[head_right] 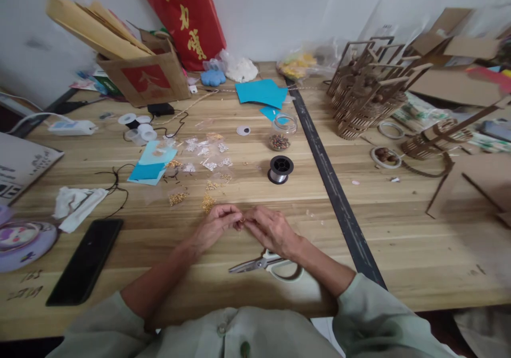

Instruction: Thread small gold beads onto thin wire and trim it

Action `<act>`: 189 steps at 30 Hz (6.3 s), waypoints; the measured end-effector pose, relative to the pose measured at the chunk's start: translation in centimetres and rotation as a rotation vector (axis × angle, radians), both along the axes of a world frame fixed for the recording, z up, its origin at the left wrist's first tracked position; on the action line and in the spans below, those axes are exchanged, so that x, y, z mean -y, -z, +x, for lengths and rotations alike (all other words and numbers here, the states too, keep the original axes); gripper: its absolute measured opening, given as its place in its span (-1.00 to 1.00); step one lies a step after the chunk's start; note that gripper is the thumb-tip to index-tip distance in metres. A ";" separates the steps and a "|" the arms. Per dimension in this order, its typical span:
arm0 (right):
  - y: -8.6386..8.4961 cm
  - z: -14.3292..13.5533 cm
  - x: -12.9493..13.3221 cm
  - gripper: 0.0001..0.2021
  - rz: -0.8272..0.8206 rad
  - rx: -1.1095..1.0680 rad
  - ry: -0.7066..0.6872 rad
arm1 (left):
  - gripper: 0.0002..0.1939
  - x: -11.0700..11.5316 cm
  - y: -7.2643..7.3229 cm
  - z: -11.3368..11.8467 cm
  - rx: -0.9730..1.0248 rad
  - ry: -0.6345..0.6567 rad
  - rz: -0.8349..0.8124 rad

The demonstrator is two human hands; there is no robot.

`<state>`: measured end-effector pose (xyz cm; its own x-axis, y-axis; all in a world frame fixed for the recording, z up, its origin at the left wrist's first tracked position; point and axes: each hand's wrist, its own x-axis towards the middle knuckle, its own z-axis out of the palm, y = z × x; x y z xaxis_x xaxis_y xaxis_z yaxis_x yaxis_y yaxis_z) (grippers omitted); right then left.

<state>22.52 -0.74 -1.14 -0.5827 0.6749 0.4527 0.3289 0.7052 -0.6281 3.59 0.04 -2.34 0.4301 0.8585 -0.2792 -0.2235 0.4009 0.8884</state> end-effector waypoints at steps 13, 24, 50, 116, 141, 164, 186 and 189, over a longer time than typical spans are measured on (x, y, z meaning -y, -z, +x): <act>-0.4 -0.8 0.6 -0.84 -0.558 -0.218 0.125 | -0.76 0.2 0.0 0.2 -0.060 0.003 0.083; -0.5 -0.9 -0.1 -0.73 -1.032 -0.493 0.140 | -0.82 0.3 -0.8 0.2 -0.078 -0.035 0.152; 0.0 -0.9 0.1 -0.76 -1.079 -0.574 0.094 | -0.83 0.6 -0.9 0.2 -0.190 -0.073 0.307; -1.0 -0.8 0.7 -0.75 -0.761 -0.302 0.162 | -0.81 0.3 -0.3 0.1 -0.111 -0.074 0.254; -0.7 -1.0 0.7 -0.74 -0.824 -0.347 0.183 | -0.81 0.4 -0.6 0.1 -0.136 -0.073 0.232; -0.8 -1.0 0.7 -0.75 -0.770 -0.309 0.182 | -0.80 0.3 -0.4 0.2 -0.132 -0.071 0.215; -0.6 -0.8 0.7 -0.74 -0.790 -0.295 0.184 | -0.81 0.4 -0.3 0.2 -0.144 -0.066 0.258; -0.7 -0.9 0.7 -0.73 -0.787 -0.291 0.190 | -0.80 0.4 -0.3 0.1 -0.146 -0.059 0.256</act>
<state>21.63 -1.45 -0.49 -0.3614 0.9295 -0.0743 0.1468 -0.0219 -0.9889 3.72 -0.32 -2.05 0.3484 0.9313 -0.1061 -0.1019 0.1502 0.9834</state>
